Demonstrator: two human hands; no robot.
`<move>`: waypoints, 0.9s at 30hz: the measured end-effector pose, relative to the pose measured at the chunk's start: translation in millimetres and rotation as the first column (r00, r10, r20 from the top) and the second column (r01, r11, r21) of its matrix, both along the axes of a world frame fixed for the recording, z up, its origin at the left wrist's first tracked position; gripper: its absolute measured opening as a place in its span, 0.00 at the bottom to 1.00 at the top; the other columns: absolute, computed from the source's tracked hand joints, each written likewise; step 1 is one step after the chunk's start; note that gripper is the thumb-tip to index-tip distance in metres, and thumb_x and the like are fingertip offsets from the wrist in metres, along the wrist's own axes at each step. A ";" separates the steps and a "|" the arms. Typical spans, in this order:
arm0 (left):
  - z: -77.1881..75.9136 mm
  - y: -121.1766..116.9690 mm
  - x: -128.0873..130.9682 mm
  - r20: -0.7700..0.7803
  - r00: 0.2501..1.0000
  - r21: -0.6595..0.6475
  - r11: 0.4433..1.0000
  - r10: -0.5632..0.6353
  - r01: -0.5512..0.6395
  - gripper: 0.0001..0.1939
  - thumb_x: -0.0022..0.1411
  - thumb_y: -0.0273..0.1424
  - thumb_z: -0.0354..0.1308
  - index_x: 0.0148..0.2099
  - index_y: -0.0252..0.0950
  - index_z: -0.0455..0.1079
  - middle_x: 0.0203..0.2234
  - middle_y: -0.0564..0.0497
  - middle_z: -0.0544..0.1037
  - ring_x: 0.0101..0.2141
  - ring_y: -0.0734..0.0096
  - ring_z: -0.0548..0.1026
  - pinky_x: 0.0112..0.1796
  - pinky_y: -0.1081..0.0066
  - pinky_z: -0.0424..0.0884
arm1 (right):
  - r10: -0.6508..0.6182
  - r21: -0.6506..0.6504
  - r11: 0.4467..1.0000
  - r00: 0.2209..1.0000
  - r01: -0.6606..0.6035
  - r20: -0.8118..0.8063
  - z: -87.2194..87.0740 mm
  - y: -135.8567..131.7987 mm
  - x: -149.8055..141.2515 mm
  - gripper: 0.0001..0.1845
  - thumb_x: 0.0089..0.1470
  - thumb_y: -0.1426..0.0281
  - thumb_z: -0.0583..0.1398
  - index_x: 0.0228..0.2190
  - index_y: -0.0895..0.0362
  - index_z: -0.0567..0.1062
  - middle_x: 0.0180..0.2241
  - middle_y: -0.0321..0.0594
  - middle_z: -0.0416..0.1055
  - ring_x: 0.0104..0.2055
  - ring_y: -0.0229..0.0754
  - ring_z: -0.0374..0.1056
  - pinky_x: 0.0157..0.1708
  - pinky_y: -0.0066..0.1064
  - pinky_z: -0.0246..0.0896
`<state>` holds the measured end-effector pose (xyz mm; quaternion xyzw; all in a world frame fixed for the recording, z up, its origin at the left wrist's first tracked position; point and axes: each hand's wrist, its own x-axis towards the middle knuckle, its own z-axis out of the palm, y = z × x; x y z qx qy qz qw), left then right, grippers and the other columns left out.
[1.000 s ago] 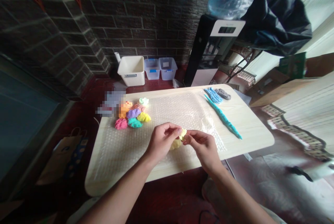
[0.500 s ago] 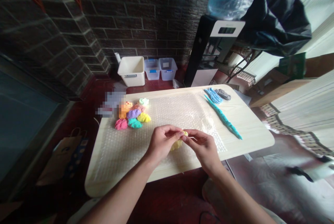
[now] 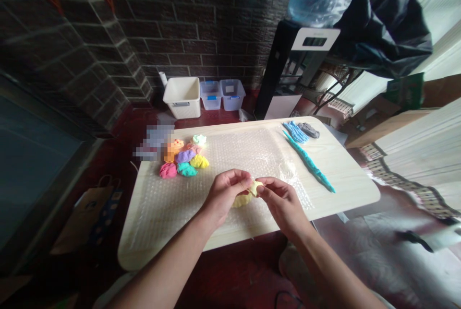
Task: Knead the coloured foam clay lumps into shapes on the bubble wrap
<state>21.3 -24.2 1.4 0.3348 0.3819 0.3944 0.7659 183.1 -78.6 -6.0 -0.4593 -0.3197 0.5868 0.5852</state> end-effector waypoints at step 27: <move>-10.4 -6.9 4.1 -0.240 0.970 0.342 0.933 -0.029 0.113 0.20 0.59 0.38 0.73 0.48 0.32 0.76 0.41 0.43 0.83 0.39 0.63 0.82 0.39 0.68 0.78 | -0.012 0.083 0.997 0.994 0.003 0.109 -7.0 0.5 4.1 0.12 0.59 0.59 0.72 0.36 0.54 0.83 0.33 0.38 0.79 0.37 0.42 0.73 0.42 0.34 0.68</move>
